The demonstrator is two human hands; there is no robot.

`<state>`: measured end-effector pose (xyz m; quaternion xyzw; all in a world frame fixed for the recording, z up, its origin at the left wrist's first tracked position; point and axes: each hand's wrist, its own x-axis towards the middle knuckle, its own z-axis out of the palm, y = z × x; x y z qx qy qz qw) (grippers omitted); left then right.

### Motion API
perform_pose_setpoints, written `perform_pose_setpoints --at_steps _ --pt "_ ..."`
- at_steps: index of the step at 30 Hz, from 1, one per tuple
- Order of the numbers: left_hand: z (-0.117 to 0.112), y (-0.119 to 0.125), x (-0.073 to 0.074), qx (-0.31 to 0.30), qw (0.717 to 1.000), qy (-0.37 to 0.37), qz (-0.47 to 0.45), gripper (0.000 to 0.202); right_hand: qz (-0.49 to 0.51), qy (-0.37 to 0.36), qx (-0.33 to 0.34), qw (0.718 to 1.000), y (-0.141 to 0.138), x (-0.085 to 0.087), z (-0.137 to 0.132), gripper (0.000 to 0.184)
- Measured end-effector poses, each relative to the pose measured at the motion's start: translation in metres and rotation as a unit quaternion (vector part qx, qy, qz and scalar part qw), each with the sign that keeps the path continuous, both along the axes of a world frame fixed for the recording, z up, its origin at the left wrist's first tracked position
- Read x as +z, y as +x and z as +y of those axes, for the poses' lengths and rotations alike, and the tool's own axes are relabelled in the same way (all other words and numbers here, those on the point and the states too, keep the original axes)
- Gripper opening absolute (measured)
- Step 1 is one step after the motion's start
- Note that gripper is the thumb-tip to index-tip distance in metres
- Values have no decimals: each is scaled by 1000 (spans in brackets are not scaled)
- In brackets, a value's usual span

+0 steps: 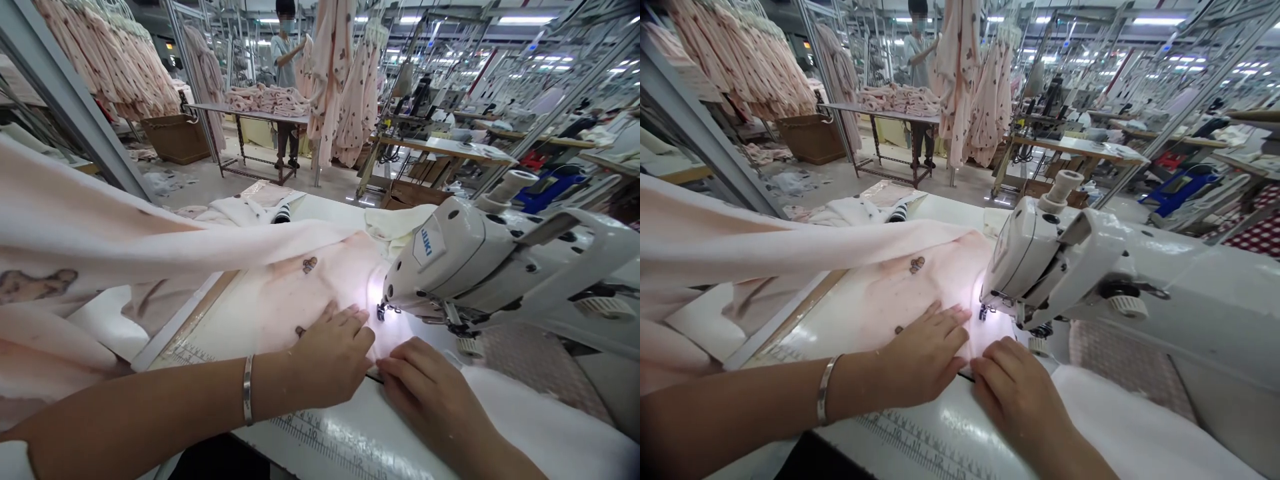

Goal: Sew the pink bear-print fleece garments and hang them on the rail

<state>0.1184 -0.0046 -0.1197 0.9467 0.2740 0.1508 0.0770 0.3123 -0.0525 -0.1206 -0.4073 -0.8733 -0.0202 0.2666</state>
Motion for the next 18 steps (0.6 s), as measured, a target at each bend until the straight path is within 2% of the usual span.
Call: perform_pose_setpoints --at_steps 2,5,8,12,14,18 --pt "0 0 -2 0 1000 -5 -1 24 -13 2 -7 1000 0 1 -1 13" --pt "7 1 -4 -7 1000 -10 -8 24 -44 -39 -14 998 3 1 -1 17" --pt "32 8 0 -40 999 -17 -20 25 -70 -55 -43 995 11 -2 8 17" --pt "65 18 7 -93 994 -29 -39 16 -102 -48 -86 990 22 -6 24 18" --pt "68 19 7 -88 994 -37 -50 21 -101 -63 -87 989 24 -7 24 17" --pt "54 14 1 -72 994 -53 -63 34 -67 -119 -90 987 18 -9 11 19"
